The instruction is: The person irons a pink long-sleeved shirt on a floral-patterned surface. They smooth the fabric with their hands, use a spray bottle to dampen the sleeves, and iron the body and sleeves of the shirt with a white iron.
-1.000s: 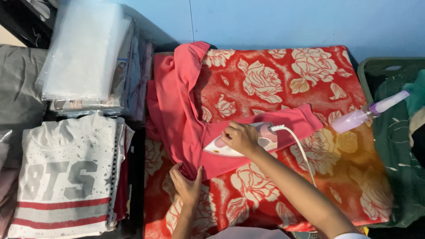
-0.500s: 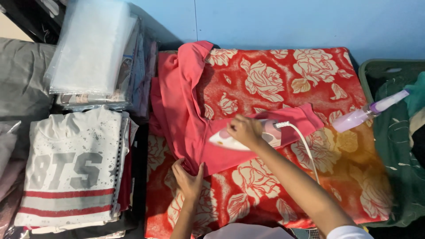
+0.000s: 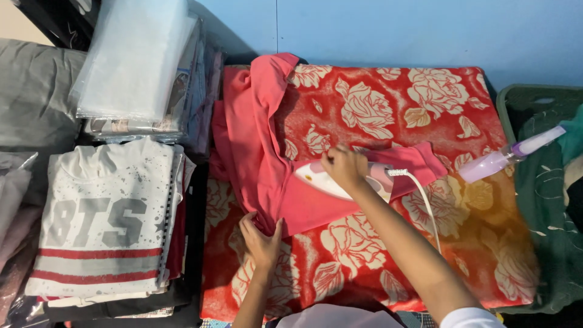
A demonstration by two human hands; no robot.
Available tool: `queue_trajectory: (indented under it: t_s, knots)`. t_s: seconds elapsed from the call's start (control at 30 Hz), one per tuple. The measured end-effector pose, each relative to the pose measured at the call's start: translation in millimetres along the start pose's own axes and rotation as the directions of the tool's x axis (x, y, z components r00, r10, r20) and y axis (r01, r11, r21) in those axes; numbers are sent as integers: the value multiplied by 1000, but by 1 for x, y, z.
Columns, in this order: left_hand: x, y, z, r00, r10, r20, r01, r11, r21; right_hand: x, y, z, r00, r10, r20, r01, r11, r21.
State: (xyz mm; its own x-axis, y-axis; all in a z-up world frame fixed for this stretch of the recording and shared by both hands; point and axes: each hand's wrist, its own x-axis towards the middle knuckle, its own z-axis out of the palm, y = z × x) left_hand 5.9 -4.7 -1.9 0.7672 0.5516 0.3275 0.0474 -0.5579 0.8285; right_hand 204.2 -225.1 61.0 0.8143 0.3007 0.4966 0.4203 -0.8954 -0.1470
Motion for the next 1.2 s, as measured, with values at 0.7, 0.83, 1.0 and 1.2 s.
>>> queue_trajectory:
  t_s: [0.7, 0.83, 1.0, 1.2]
  knots:
    - [1, -4, -5, 994, 12, -104, -24, 993, -115, -50, -73, -50, 960, -280, -4, 276, 943, 184]
    - [0, -3, -5, 995, 0, -104, -11, 994, -113, -56, -60, -48, 886, -443, -140, 464, 849, 253]
    - [-1, -8, -3, 994, 18, -105, -30, 994, -108, -40, -55, -20, 997, -55, -54, 57, 998, 41]
    - [0, -4, -3, 994, 27, -104, -37, 995, -97, -61, -83, -57, 967, -238, -87, 247, 963, 107]
